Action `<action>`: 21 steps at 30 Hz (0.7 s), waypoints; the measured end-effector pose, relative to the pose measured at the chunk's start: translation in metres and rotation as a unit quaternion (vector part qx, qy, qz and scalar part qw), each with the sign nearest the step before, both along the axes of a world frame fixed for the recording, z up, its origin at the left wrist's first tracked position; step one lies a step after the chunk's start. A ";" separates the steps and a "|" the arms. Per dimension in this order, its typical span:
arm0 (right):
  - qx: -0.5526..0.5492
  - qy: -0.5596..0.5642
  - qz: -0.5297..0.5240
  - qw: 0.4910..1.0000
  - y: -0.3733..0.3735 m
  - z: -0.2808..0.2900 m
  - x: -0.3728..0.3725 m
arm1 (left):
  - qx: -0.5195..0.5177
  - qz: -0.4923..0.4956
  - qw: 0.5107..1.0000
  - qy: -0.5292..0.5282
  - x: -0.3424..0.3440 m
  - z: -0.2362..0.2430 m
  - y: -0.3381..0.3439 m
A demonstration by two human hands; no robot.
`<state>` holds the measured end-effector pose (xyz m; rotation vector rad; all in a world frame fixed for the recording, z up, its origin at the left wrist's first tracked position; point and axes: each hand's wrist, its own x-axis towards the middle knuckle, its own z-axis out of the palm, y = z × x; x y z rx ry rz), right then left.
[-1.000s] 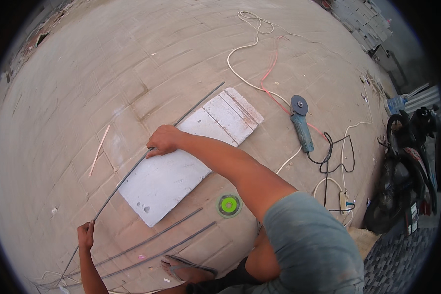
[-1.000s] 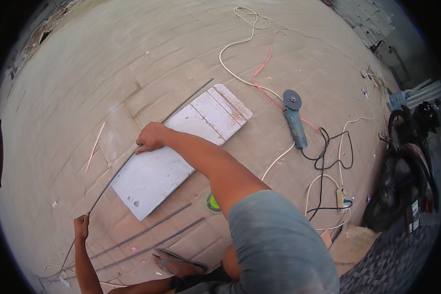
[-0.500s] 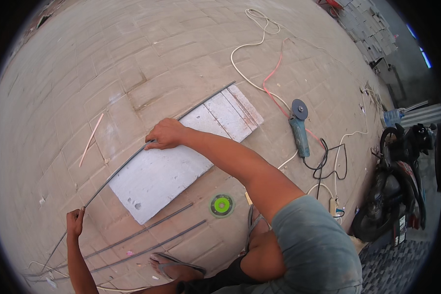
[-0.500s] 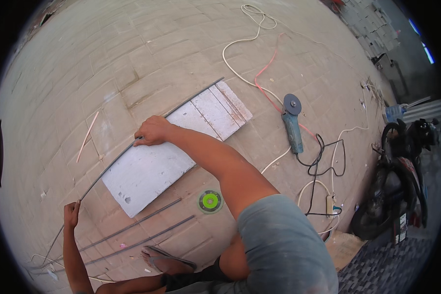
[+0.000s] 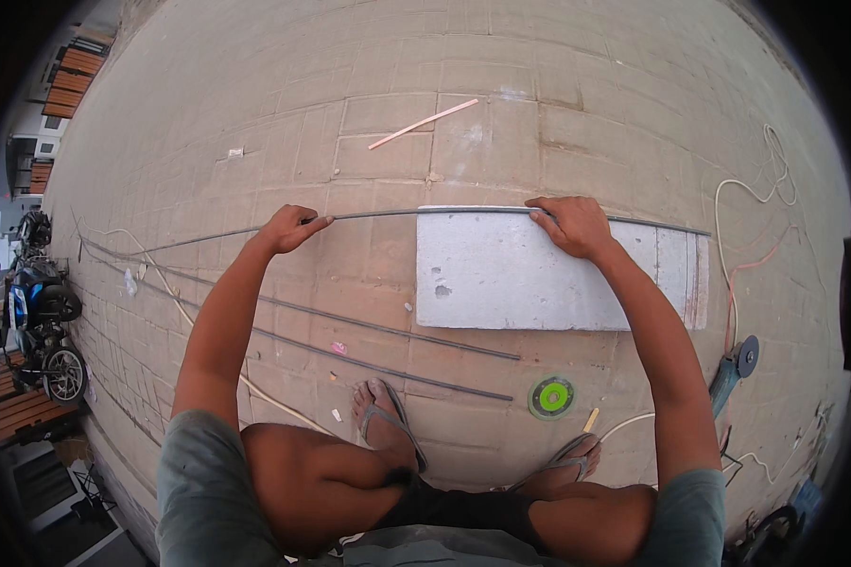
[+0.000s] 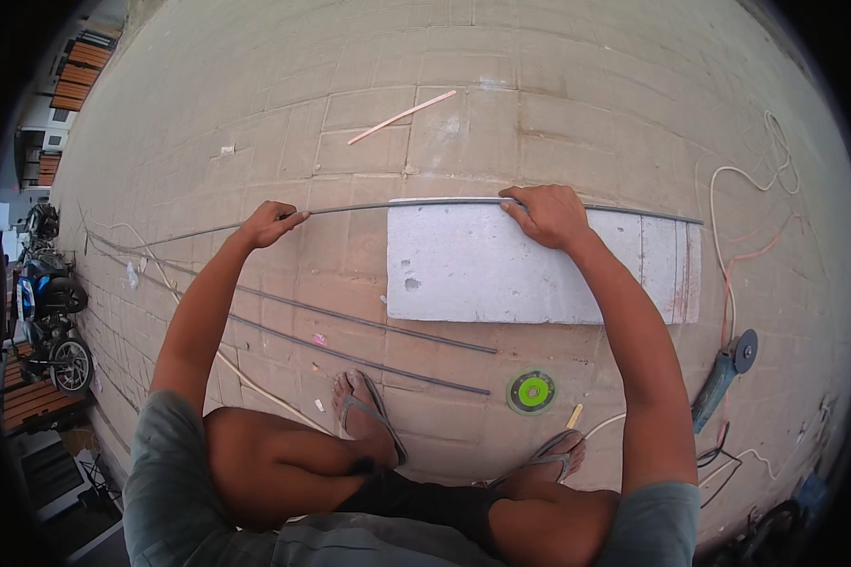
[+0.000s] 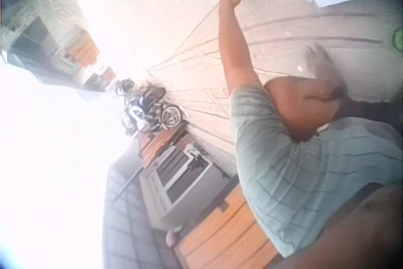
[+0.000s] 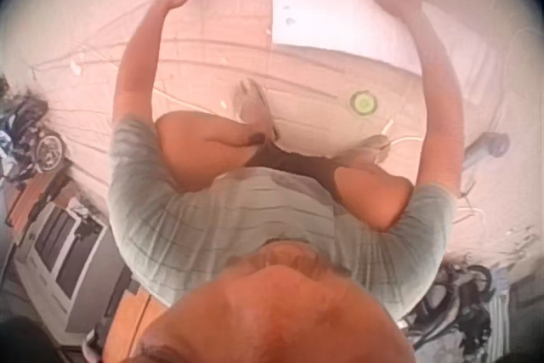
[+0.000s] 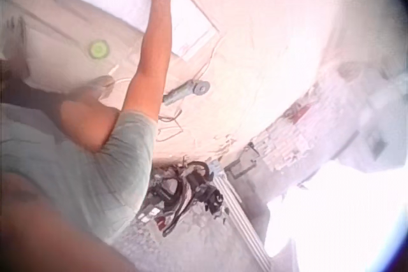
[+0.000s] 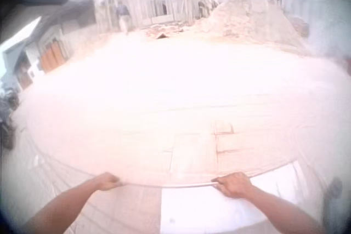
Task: The person cuts a metal rod using an angle grinder while holding the rod against a concrete block by hand and foot.
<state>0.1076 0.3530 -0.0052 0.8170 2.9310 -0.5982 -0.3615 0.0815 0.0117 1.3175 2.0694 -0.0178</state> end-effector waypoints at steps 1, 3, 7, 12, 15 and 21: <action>0.011 0.004 0.004 1.000 -0.003 0.000 -0.003 | -0.007 0.009 1.000 0.008 -0.001 0.000 -0.003; 0.002 -0.005 0.016 1.000 -0.011 -0.003 -0.014 | -0.015 0.027 0.999 0.012 -0.004 -0.003 -0.021; -0.002 -0.033 0.003 0.999 -0.012 -0.002 -0.014 | -0.001 0.026 1.000 0.000 0.004 -0.003 -0.025; 0.003 -0.030 0.006 1.000 -0.006 0.000 -0.010 | -0.011 0.005 1.000 0.017 0.003 -0.005 -0.019; 0.006 -0.031 0.009 0.999 -0.002 -0.001 -0.008 | 0.005 0.005 1.000 0.009 0.004 -0.005 -0.017; 0.006 -0.038 0.006 0.999 -0.008 0.002 -0.014 | 0.014 0.007 1.000 0.007 -0.001 -0.005 -0.023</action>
